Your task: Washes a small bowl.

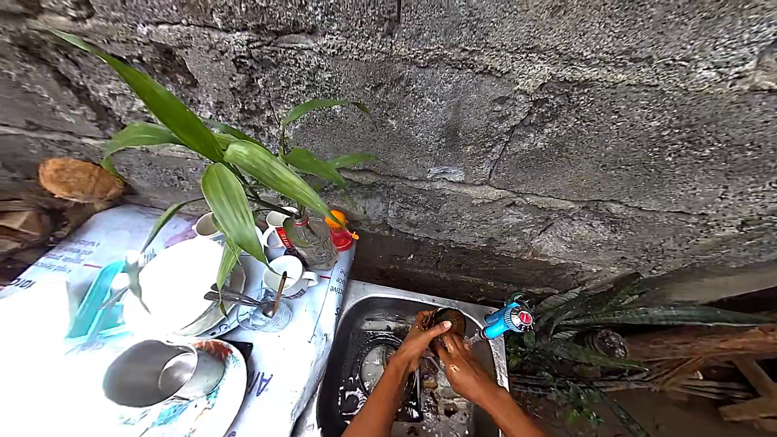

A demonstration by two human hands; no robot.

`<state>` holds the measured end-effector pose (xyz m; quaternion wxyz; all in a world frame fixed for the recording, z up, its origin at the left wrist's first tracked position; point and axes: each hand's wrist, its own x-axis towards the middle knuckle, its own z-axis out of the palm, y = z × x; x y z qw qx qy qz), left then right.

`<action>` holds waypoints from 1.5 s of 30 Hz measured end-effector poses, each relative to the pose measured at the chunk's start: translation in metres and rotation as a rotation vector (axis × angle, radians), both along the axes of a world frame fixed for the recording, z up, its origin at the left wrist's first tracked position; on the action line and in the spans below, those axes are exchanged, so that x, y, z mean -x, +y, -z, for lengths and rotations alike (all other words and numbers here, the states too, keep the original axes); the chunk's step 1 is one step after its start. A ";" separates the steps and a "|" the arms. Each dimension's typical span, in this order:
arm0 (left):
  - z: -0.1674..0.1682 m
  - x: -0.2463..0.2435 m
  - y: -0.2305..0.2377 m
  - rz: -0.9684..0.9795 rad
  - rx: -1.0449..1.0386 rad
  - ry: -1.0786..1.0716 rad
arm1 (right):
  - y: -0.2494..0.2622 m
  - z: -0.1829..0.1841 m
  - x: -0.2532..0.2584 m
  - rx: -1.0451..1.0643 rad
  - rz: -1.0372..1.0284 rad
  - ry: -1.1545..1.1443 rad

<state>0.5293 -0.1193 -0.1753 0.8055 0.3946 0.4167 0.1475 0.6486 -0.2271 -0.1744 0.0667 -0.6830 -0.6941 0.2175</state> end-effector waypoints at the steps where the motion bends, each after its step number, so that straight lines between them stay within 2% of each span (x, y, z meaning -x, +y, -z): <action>1: -0.001 0.000 -0.002 -0.010 0.030 0.019 | -0.001 0.010 0.000 -0.158 0.001 -0.034; 4: 0.002 -0.007 -0.009 -0.156 0.076 0.038 | 0.007 0.013 0.002 -0.347 0.018 -0.119; 8: 0.008 -0.021 -0.016 -0.351 -0.103 -0.096 | 0.006 0.015 0.002 -0.554 0.078 -0.203; 10: 0.009 -0.020 -0.017 -0.350 -0.071 -0.145 | 0.001 0.006 -0.001 -0.528 0.178 -0.090; 12: 0.008 -0.018 -0.011 -0.270 -0.042 -0.166 | 0.000 -0.009 -0.010 -0.419 0.247 0.054; 15: 0.008 -0.020 -0.007 -0.141 -0.079 -0.183 | 0.000 -0.006 -0.023 -0.297 0.093 0.019; 17: 0.004 -0.022 -0.005 -0.138 -0.077 -0.175 | 0.003 0.002 -0.022 -0.257 0.000 -0.060; 18: 0.004 -0.024 -0.003 -0.172 -0.054 -0.173 | 0.004 0.003 -0.020 -0.281 -0.012 -0.077; 20: 0.006 -0.026 -0.002 -0.265 -0.007 -0.187 | 0.004 0.005 -0.019 -0.466 -0.024 -0.126; 23: 0.010 -0.023 0.002 -0.354 -0.098 -0.185 | -0.010 0.008 -0.004 -0.632 -0.032 -0.085; 25: 0.006 -0.017 0.017 -0.328 -0.139 -0.185 | -0.028 0.007 0.011 -0.576 0.025 0.008; 29: -0.008 -0.005 0.030 -0.141 -0.234 -0.206 | -0.033 -0.023 0.003 -0.189 0.454 0.407; 31: -0.009 -0.004 0.031 -0.089 -0.302 -0.205 | -0.023 -0.039 -0.008 -0.100 0.499 0.482; 34: -0.009 -0.008 0.027 -0.039 -0.345 -0.204 | -0.006 -0.060 -0.009 0.025 0.464 0.312; 35: -0.009 -0.009 0.026 -0.021 -0.347 -0.203 | -0.003 -0.059 -0.006 -0.029 0.429 0.206; 37: -0.007 -0.012 0.020 0.011 -0.343 -0.202 | 0.003 -0.033 -0.002 -0.391 0.331 0.014; 38: -0.005 -0.015 0.016 0.017 -0.335 -0.201 | 0.007 -0.020 -0.002 -0.505 0.292 -0.070; 39: -0.005 -0.017 0.011 0.013 -0.317 -0.200 | 0.009 -0.013 -0.002 -0.509 0.268 -0.100; 40: -0.005 -0.019 0.007 -0.006 -0.286 -0.194 | 0.008 -0.011 0.000 -0.418 0.239 -0.096; 42: 0.000 -0.021 0.005 -0.050 -0.232 -0.166 | 0.001 -0.018 0.005 -0.031 0.134 -0.030; 43: 0.004 -0.021 0.006 -0.055 -0.206 -0.144 | 0.000 -0.019 0.007 0.079 0.086 -0.036; 45: 0.012 -0.022 0.002 -0.057 -0.164 -0.102 | 0.000 -0.014 0.007 0.106 0.052 -0.088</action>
